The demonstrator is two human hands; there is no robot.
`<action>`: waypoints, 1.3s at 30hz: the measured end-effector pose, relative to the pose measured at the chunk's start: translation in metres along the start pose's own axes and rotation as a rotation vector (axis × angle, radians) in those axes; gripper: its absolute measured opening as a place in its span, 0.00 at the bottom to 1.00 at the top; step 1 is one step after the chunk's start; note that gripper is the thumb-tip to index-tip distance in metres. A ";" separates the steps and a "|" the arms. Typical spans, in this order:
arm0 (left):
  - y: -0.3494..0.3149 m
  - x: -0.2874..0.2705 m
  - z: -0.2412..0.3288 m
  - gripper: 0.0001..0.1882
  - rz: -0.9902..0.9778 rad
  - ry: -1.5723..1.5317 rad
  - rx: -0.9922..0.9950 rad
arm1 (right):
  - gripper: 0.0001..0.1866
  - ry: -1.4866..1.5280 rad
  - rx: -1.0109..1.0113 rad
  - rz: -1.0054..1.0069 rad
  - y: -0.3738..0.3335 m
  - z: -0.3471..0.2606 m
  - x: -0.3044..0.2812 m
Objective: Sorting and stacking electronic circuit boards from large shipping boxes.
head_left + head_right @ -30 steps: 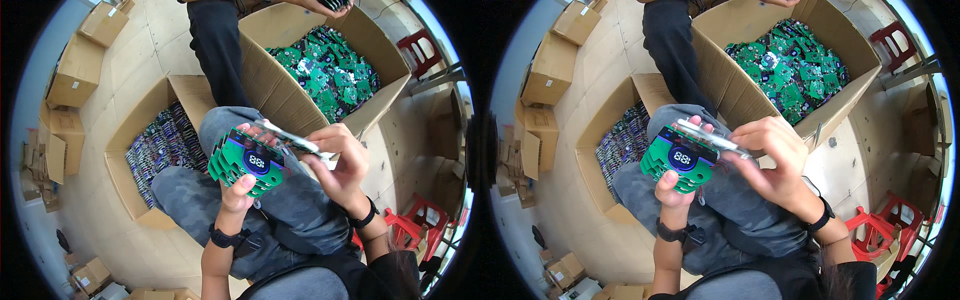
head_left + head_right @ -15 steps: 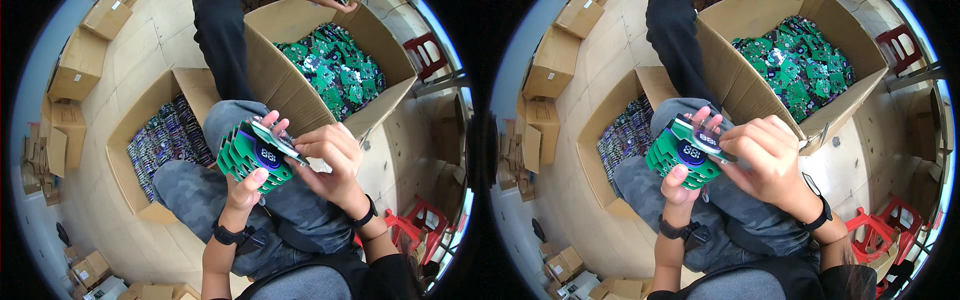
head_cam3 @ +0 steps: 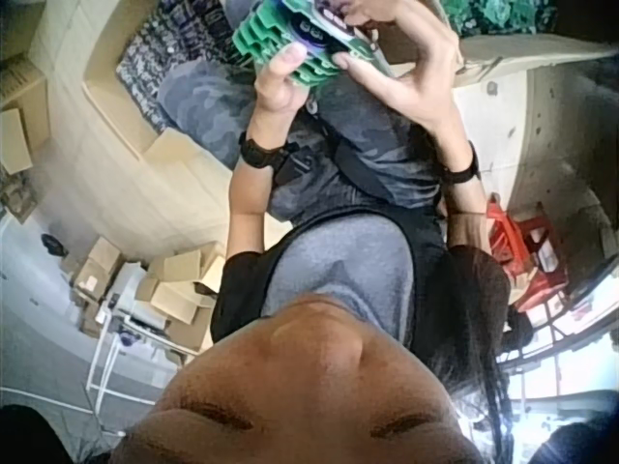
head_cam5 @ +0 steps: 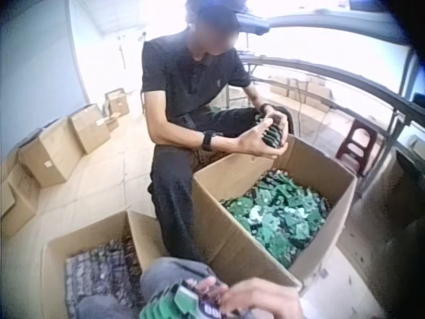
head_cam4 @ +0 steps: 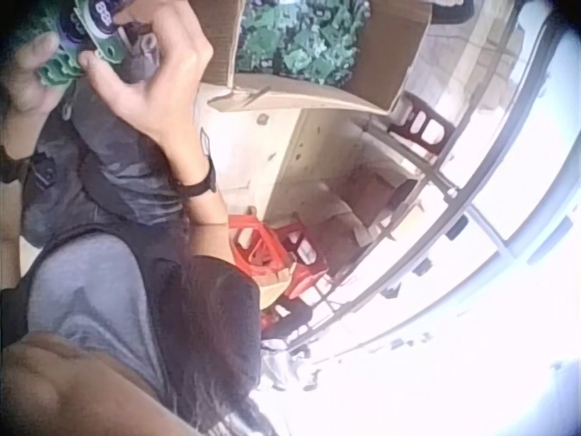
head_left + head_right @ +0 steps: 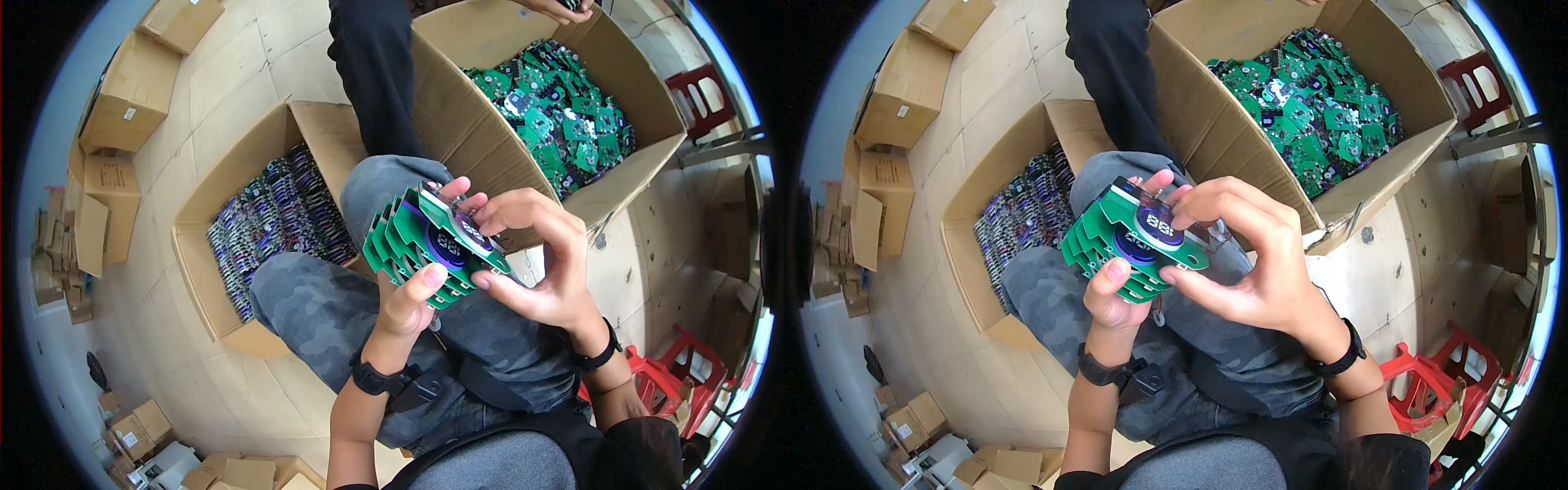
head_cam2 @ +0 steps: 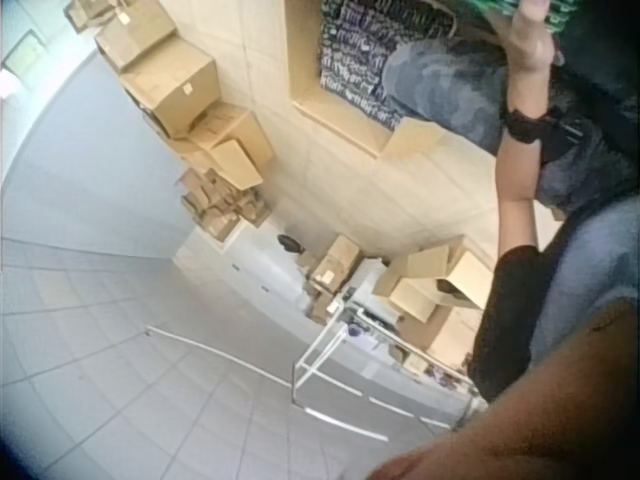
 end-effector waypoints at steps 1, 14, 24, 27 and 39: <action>0.000 0.000 0.000 0.39 0.001 -0.004 0.006 | 0.15 0.002 -0.001 -0.002 0.000 0.001 0.000; 0.001 0.002 0.001 0.37 0.029 -0.011 0.019 | 0.12 -0.118 -0.030 0.158 -0.004 0.005 0.008; -0.001 -0.001 0.003 0.39 0.081 0.085 -0.010 | 0.12 -0.261 -0.063 0.200 -0.005 0.002 0.012; -0.002 -0.001 0.003 0.42 0.109 0.147 -0.060 | 0.12 -0.305 -0.059 0.225 -0.006 0.002 0.009; -0.006 -0.002 0.004 0.33 0.160 0.095 -0.054 | 0.11 -0.284 0.048 0.311 -0.007 0.007 0.013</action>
Point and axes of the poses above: each hand's wrist, its own y-axis towards the middle knuckle, its own x-axis out of the palm, z = x × y, the point moved 2 cm from there along y, towards the middle knuckle, and after that the axes turned 6 degrees about y, right-handed, at the moved point
